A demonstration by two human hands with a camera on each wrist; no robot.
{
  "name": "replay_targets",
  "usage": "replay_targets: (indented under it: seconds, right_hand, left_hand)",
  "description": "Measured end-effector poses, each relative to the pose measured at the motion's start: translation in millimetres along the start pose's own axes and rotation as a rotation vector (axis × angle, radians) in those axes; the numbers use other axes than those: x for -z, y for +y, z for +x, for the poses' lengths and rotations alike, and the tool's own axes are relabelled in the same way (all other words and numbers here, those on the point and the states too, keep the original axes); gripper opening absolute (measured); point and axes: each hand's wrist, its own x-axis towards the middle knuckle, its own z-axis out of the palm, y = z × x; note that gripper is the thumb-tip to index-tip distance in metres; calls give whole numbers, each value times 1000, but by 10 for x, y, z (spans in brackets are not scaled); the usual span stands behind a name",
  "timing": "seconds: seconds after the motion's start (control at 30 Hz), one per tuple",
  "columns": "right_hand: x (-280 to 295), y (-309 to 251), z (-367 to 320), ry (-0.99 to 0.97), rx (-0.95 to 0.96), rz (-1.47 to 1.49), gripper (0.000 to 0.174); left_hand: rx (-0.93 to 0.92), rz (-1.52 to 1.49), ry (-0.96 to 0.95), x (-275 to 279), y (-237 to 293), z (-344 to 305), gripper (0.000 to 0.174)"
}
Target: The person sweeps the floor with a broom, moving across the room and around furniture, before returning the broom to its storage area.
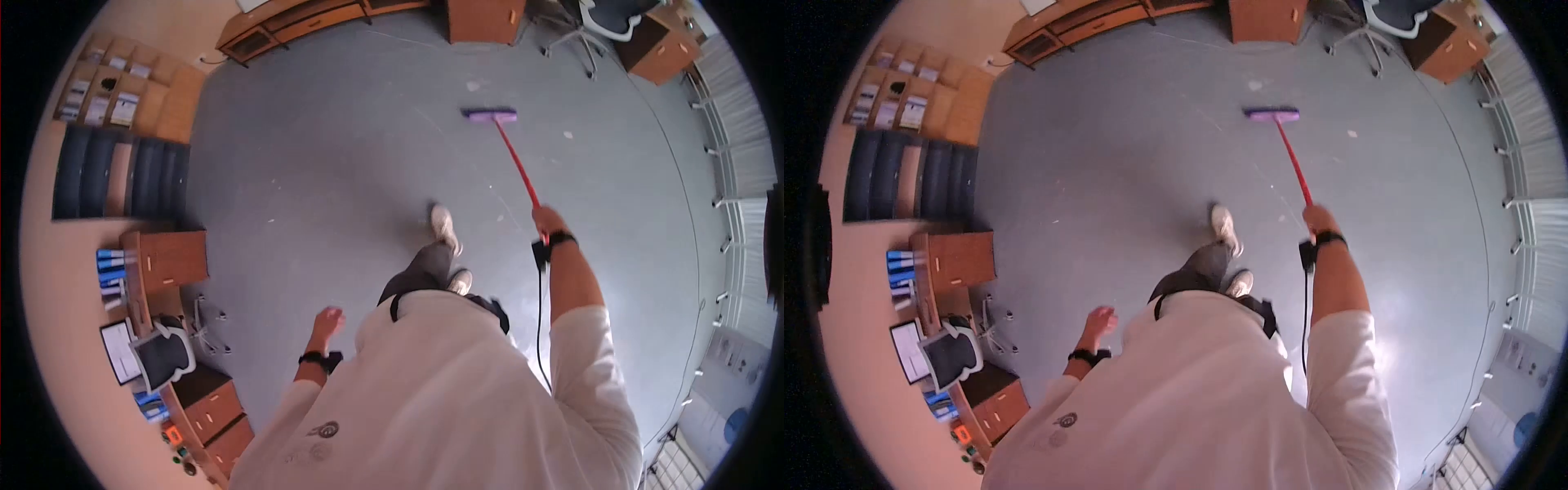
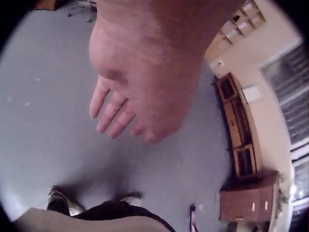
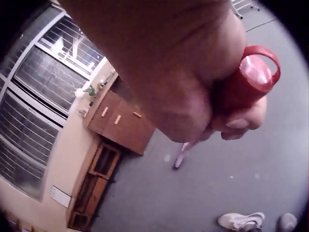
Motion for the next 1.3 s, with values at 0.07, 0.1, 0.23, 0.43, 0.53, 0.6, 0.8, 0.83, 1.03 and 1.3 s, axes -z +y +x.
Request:
replay_targets:
  seconds: [0.07, 0.1, 0.23, 0.43, 0.53, 0.6, 0.8, 0.83, 1.03, 1.3]
  right_hand:
    - [-518, 223, -425, 41, -13, -64, 24]
    - [-801, 397, -595, 47, -22, -97, 27]
    - [-1733, 787, -1395, 6, -164, 23, 38]
    - [-2910, 577, -3296, 55, -466, 337, 53]
    - [-3309, 79, -4182, 39, -652, 441, 54]
    - [-3755, -112, -4665, 8, -707, 437, 57]
    - [-6290, 597, -6113, 36, -556, 236, 50]
    - [-5894, 326, -6254, 64, -561, 224, 50]
    - [-4457, -590, -6430, 56, -803, 553, 50]
    - [-3993, -285, -4615, 112, -470, 602, 46]
  left_hand:
    - [271, -4, 14, 63, -423, -284, 27]
    - [272, -30, 20, 80, -584, -337, 27]
    - [405, -66, -13, 78, -1194, -771, 32]
    - [45, -79, -264, 296, -1583, 146, 22]
    - [-175, 23, -169, 426, -960, 382, 25]
    - [-309, 24, -151, 481, -754, 622, 26]
    - [-359, -65, -220, 831, -853, 412, 25]
    - [-275, -73, -154, 870, -932, 332, 25]
    - [-81, -14, -250, 866, -2963, 70, 21]
    - [-301, 239, -272, 893, -4531, -1096, 17]
